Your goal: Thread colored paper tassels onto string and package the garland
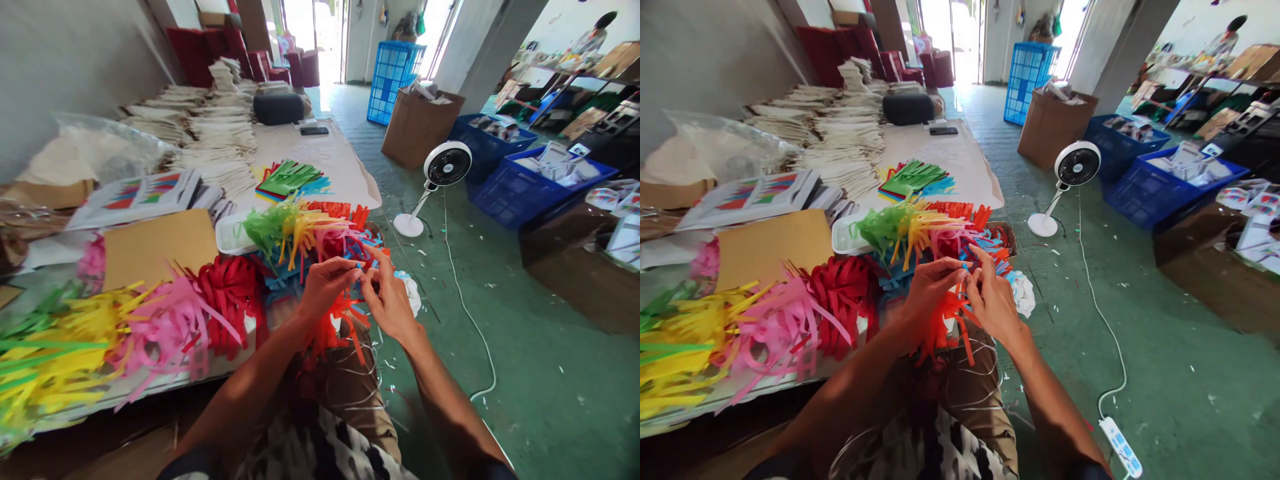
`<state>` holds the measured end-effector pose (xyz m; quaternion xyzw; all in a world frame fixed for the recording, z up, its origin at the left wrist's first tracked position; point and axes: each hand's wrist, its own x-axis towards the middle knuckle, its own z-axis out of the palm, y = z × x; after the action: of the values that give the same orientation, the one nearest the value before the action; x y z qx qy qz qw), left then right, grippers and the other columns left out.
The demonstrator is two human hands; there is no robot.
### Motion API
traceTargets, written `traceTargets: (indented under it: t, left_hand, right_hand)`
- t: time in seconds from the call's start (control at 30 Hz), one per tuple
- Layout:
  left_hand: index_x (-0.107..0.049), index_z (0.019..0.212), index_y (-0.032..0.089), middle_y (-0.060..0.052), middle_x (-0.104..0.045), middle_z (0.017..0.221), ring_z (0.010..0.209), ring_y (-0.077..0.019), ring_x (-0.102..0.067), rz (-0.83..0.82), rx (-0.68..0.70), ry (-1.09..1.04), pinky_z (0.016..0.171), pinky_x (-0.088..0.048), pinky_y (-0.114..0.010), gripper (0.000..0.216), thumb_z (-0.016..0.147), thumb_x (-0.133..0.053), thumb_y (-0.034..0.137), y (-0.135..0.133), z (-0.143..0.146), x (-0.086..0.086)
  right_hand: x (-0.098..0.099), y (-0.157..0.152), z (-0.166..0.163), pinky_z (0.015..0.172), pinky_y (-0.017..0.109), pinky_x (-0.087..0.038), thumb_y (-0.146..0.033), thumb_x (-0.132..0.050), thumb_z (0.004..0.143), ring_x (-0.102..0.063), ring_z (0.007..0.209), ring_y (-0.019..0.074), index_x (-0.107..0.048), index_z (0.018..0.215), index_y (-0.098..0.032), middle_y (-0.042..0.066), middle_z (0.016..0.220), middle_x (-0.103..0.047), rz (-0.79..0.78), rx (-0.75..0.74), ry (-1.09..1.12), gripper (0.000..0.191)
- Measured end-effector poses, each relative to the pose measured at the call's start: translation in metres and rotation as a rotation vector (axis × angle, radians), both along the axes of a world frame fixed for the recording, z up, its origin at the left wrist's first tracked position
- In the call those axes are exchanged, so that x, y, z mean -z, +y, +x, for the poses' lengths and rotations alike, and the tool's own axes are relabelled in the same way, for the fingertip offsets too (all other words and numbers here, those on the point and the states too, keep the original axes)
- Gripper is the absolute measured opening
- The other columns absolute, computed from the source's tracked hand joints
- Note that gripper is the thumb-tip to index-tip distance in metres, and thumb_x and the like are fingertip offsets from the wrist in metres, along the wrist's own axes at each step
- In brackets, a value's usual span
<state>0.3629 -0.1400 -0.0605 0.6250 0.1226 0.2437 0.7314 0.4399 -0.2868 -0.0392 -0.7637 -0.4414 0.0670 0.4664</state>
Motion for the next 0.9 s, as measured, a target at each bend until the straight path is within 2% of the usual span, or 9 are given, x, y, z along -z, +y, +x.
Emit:
traceTargets:
  t: [0.17,0.3,0.5,0.77,0.9]
  left_hand:
    - [-0.084,0.093,0.017,-0.006,-0.080,0.090,0.079,-0.0151,-0.069,0.039,-0.050,0.001,0.077,-0.055,-0.027,0.026,0.077,-0.087,0.037,-0.0004,0.0017,-0.0013]
    - [-0.085,0.091,0.017,-0.004,-0.078,0.084,0.077,-0.0143,-0.066,0.014,-0.019,0.017,0.075,-0.053,-0.027,0.027,0.078,-0.087,0.040,0.0014,0.0032,-0.0014]
    - [-0.086,0.090,0.018,-0.006,-0.079,0.091,0.082,-0.0158,-0.067,-0.067,0.072,0.008,0.080,-0.053,-0.028,0.025,0.077,-0.087,0.039,0.0007,0.0003,-0.0043]
    - [-0.087,0.089,0.022,-0.007,-0.079,0.093,0.088,-0.0186,-0.070,0.080,0.077,-0.026,0.083,-0.054,-0.031,0.019,0.082,-0.085,0.039,0.0025,-0.0027,-0.0056]
    - [-0.086,0.092,0.022,-0.008,-0.079,0.094,0.088,-0.0189,-0.071,0.229,0.052,-0.048,0.080,-0.055,-0.031,0.017,0.086,-0.081,0.037,0.0007,-0.0041,-0.0076]
  right_hand:
    - [-0.0031,-0.0041,-0.0030,0.063,0.032,-0.040,-0.032,-0.043,0.109,-0.052,0.060,0.0154,-0.029,0.160,-0.025,-0.006,0.070,-0.053,0.008,-0.064,0.020,0.054]
    - [-0.0046,-0.0074,-0.0036,0.062,0.033,-0.040,-0.029,-0.043,0.107,-0.054,0.062,0.0165,-0.024,0.163,-0.024,-0.004,0.072,-0.057,-0.030,-0.172,0.032,0.059]
    - [-0.0011,-0.0064,0.0007,0.061,0.033,-0.039,-0.035,-0.043,0.108,-0.052,0.059,0.0162,-0.028,0.160,-0.024,-0.006,0.068,-0.053,-0.010,-0.096,0.040,0.055]
    - [0.0010,-0.0084,0.0042,0.056,0.028,-0.032,-0.041,-0.052,0.105,-0.041,0.053,0.0125,-0.050,0.127,-0.025,-0.011,0.061,-0.042,0.032,-0.043,0.201,0.027]
    - [0.0013,-0.0091,0.0044,0.054,0.027,-0.030,-0.042,-0.055,0.104,-0.043,0.054,0.0129,-0.051,0.121,-0.026,-0.010,0.061,-0.047,0.055,-0.040,0.306,0.024]
